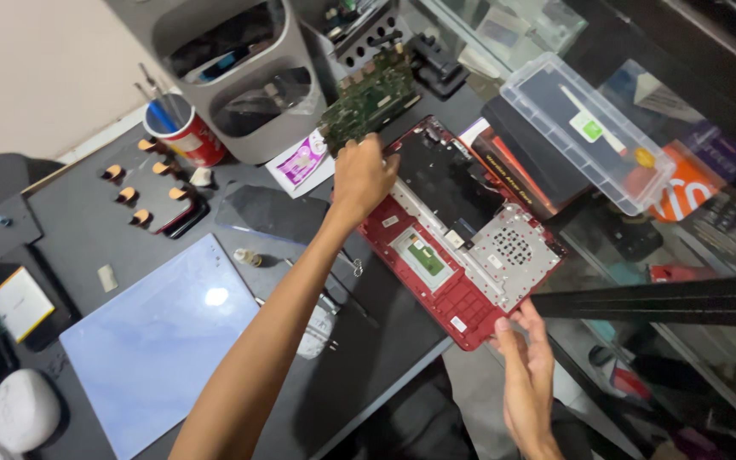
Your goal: The person uses a hot air gun and tweezers to work on a green circuit board, then wipes the board with a cotton swab. They place the board aside and use a screwdriver to remove screws from a red laptop casing.
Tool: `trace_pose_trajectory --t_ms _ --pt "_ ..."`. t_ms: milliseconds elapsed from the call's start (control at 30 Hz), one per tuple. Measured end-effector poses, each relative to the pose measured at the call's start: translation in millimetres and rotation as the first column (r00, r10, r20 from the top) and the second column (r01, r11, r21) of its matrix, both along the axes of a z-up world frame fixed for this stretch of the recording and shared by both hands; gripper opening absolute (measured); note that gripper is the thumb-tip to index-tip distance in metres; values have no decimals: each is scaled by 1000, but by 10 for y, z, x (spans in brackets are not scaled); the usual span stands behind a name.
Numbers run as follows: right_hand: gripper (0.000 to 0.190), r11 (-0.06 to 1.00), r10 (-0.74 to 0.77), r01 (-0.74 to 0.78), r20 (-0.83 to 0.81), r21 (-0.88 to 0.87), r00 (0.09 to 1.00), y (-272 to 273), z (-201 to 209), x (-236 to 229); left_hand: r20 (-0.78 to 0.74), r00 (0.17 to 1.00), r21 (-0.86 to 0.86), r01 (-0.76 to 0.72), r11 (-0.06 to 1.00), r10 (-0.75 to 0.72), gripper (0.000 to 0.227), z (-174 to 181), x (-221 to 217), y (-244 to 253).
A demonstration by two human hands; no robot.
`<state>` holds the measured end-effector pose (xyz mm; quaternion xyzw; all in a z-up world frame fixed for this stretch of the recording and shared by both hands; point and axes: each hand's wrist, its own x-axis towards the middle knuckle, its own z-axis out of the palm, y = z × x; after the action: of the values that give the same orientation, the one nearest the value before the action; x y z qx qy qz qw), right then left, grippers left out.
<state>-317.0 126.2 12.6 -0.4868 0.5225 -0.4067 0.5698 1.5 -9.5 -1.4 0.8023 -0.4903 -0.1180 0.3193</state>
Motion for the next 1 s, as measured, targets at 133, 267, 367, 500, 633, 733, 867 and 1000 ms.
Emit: trace_pose_trajectory --t_ms 133,267,367,500,633,733,867,1000 --pt "42 999 -47 40 251 34 967 -62 -222 -134 32 997 -20 -62 998 63 38 17 -51 -55" --pt "25 986 -120 76 316 148 941 -143 -378 -280 17 996 -116 -80 990 82 38 228 -150 -2" --pt "21 990 -110 76 300 123 947 -184 -473 -335 -14 995 -176 -99 979 98 36 485 -209 184" --pt "15 992 -104 122 358 -26 928 -180 -580 -483 -181 983 -298 -97 950 44 32 697 -154 864" --pt "13 963 -83 143 256 -228 963 -81 -629 -403 -563 817 -290 -55 955 -124 32 813 64 1818" --pt "9 963 48 1 175 -268 983 -12 -596 -256 -684 716 -285 -89 954 -138 30 781 234 2528" --pt "12 924 283 -290 -61 -251 957 110 -377 79 -890 431 -11 -344 939 148 28 702 392 3433" --pt "24 808 563 -574 -114 -134 818 350 20 680 -964 145 52 -715 697 221 33 546 356 4323"
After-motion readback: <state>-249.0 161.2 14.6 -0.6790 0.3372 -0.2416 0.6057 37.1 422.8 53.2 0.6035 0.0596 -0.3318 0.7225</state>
